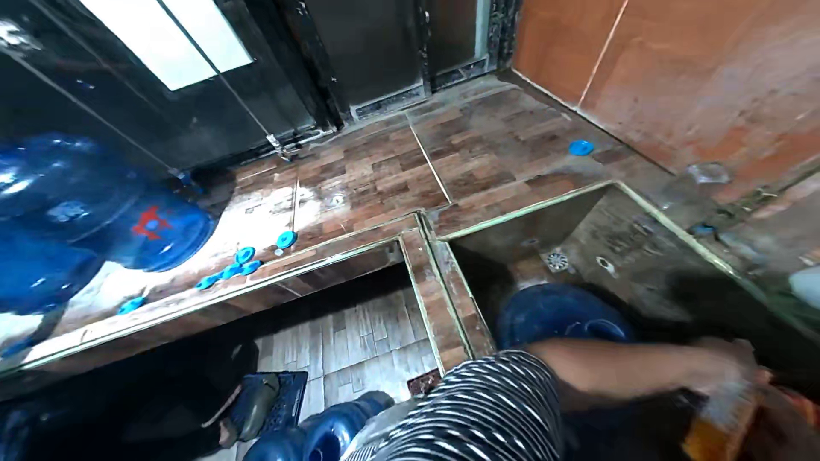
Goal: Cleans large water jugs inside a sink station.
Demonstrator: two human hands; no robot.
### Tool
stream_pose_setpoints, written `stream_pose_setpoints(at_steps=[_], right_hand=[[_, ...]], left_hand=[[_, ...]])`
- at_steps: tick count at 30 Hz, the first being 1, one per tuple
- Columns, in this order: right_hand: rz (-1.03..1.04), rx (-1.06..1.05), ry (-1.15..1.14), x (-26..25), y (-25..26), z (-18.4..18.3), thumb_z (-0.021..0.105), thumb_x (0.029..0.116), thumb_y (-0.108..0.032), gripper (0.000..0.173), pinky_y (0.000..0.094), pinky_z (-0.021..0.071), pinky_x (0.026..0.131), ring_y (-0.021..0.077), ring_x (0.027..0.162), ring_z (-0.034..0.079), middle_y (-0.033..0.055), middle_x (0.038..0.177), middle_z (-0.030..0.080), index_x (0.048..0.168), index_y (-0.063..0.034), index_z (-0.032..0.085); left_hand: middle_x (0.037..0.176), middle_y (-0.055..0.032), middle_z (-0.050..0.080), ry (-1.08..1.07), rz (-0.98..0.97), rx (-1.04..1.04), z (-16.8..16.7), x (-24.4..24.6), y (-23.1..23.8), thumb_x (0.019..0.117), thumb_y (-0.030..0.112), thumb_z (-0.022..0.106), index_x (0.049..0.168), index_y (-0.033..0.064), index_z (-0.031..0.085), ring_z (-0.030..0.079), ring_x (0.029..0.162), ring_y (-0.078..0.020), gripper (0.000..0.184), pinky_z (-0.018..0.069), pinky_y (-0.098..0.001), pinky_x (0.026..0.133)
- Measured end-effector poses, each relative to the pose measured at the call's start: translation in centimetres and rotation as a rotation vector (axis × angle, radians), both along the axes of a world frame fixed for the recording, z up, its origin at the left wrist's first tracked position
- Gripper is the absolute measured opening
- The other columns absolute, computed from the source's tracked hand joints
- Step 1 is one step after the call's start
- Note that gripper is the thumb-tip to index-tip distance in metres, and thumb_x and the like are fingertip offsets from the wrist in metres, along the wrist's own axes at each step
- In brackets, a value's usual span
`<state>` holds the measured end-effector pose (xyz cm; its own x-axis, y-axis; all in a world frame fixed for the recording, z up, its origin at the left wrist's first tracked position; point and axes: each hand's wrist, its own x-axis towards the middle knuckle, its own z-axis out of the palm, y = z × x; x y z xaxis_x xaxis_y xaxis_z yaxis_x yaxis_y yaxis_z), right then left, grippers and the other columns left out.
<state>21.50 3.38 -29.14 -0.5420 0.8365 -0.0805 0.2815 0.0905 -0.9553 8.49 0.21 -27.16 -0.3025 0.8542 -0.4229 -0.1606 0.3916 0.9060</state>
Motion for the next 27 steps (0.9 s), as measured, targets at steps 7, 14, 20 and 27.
stream_pose_setpoints(at_steps=[7,14,20,27], right_hand=[[-0.228,0.177,-0.222,-0.4,0.7,2.4,0.061,0.1034,-0.03,0.054,0.0521,0.047,0.105,0.0376,0.119,0.062,0.032,0.131,0.06,0.141,0.0077,0.052],[0.069,0.034,-0.572,3.5,-3.4,-4.9,0.064,0.1007,-0.027,0.056,0.0611,0.0476,0.103,0.0444,0.12,0.062,0.0302,0.129,0.063,0.147,0.0017,0.049],[0.183,-0.139,-0.93,5.7,-5.6,-12.1,0.062,0.1028,-0.021,0.057,0.0623,0.0456,0.107,0.0476,0.127,0.057,0.0314,0.138,0.058,0.153,-0.0024,0.042],[0.291,-0.009,-0.918,4.0,-6.6,-9.9,0.053,0.1068,-0.018,0.045,0.0547,0.038,0.117,0.0441,0.14,0.047,0.0301,0.151,0.047,0.146,0.0052,0.049]], left_hand=[[0.135,-0.0275,0.058,-0.022,-0.06,-0.012,3.3,1.4,-0.5,0.1119,0.02,0.041,0.138,-0.0086,0.053,0.058,0.12,-0.0332,0.04,0.0463,-0.0471,0.102],[0.119,-0.0189,0.059,0.034,0.201,-0.016,4.4,-9.2,-2.6,0.1069,0.033,0.054,0.143,0.0038,0.048,0.062,0.091,-0.0247,0.047,0.0553,-0.0402,0.075],[0.117,-0.0255,0.066,0.469,0.676,-0.181,0.9,-22.9,-20.8,0.1024,0.054,0.055,0.133,-0.0049,0.058,0.067,0.102,-0.034,0.066,0.0541,-0.0529,0.093],[0.152,-0.0261,0.046,0.691,1.448,-0.586,-5.0,-31.9,-51.5,0.0979,0.052,0.062,0.155,-0.0035,0.033,0.045,0.143,-0.0337,0.085,0.0357,-0.0472,0.119]])
